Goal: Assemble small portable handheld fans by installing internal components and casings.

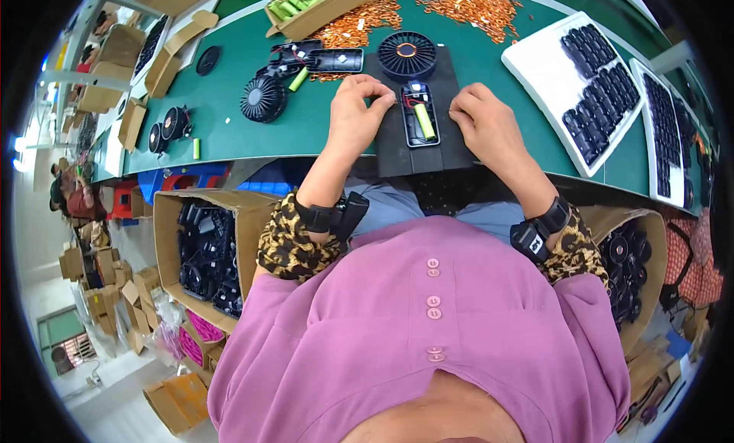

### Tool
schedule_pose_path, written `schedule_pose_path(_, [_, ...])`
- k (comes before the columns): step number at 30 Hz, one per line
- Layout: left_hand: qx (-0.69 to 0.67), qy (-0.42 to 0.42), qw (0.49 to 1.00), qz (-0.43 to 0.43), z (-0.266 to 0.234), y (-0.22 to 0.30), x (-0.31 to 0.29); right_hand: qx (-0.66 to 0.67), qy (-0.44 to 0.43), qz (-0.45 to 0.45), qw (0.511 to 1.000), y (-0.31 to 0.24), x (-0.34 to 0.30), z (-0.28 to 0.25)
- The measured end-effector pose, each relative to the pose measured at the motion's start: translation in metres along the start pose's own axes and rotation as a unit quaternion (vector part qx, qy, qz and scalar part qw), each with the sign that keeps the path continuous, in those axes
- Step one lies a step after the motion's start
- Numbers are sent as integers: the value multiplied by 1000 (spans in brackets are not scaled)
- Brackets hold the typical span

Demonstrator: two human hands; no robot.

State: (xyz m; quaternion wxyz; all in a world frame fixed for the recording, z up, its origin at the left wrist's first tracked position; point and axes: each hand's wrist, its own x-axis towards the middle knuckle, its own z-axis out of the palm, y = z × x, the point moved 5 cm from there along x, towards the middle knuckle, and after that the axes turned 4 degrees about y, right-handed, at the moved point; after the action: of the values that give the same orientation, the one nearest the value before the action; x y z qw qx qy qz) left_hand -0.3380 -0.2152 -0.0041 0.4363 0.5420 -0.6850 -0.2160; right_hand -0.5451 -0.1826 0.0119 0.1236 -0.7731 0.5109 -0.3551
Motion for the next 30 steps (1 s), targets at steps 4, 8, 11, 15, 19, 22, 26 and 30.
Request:
schedule_pose_path(4, [19,-32,999,-18,11,1,4,23,-7,20,1000,6,-5,-2])
schedule_pose_path(8, [45,-55,997,-26,16,-3,5,40,-8,26,999,9,-8,-1])
schedule_pose_path(11, [66,-59,996,-18,15,-3,6,47,-5,28,998,8,-9,-3])
schedule_pose_path(15, [80,-94,992,-29,16,2,11,74,9,19,997,11,-5,-2])
schedule_pose_path(19, [89,-89,992,-31,15,5,10,111,18,24,993,13,7,0])
schedule_pose_path(22, [80,-74,994,-22,16,3,8,144,24,33,989,18,20,8])
schedule_pose_path(26, [69,-50,996,7,18,3,3,184,-34,128,974,33,30,28])
schedule_pose_path(30, [116,-13,991,66,13,12,0,165,-46,137,976,31,33,33])
